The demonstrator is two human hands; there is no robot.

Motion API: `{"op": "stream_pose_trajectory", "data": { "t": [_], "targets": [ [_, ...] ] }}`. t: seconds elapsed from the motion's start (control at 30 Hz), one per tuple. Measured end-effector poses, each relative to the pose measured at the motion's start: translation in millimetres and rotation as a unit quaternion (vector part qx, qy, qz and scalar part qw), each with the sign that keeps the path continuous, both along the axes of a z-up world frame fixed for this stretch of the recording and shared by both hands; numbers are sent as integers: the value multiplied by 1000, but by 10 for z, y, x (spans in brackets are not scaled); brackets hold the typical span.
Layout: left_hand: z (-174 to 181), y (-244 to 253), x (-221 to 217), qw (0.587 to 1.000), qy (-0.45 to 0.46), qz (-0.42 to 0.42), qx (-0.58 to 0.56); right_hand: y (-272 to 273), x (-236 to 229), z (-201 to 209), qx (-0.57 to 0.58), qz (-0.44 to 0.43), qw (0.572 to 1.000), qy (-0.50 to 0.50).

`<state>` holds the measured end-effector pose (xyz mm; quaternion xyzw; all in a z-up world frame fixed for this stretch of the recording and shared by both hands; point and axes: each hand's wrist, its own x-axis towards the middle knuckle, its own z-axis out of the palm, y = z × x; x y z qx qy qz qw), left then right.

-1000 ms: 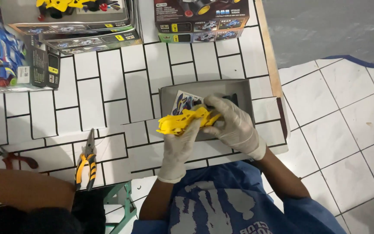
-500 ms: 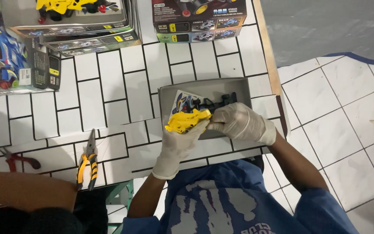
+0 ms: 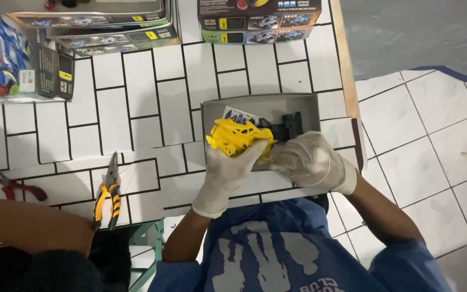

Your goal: The person assembles remote control cars by unpacking parts from boxes and trays. They handle yellow and black plastic chassis, wheels, and other components, using pliers to cut parts and attach wheels to the chassis. The person also handles the packaging boxes and organizes the parts on the table.

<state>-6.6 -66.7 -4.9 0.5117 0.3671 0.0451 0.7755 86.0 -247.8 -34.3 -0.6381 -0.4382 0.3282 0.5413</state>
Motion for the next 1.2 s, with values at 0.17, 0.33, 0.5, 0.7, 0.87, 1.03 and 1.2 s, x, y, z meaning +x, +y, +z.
{"op": "stream_pose_trajectory", "data": {
  "t": [0.17, 0.33, 0.5, 0.7, 0.87, 1.03, 1.2],
  "targets": [
    [16, -37, -182, 980, -191, -20, -59, 103, -84, 339, 144, -75, 975, -153],
    [497, 620, -4, 972, -64, 165, -155, -546, 121, -32, 163, -95, 884, -428],
    [94, 571, -78, 998, -68, -6, 8, -319, 241, 70, -161, -186, 837, -489],
    [-120, 659, -43, 991, -25, -105, 77, -166, 205, 130, -199, -180, 851, -451],
    [337, 696, 8, 990, 102, -68, -69, -136, 342, -45, -295, -171, 769, -541],
    [226, 691, 17, 960, 56, -189, 200, 187, 309, 25, -386, -69, 725, -566],
    [271, 662, 49, 940, 66, -204, 264, 230, 303, 20, -430, -11, 700, -570]
  ]
}}
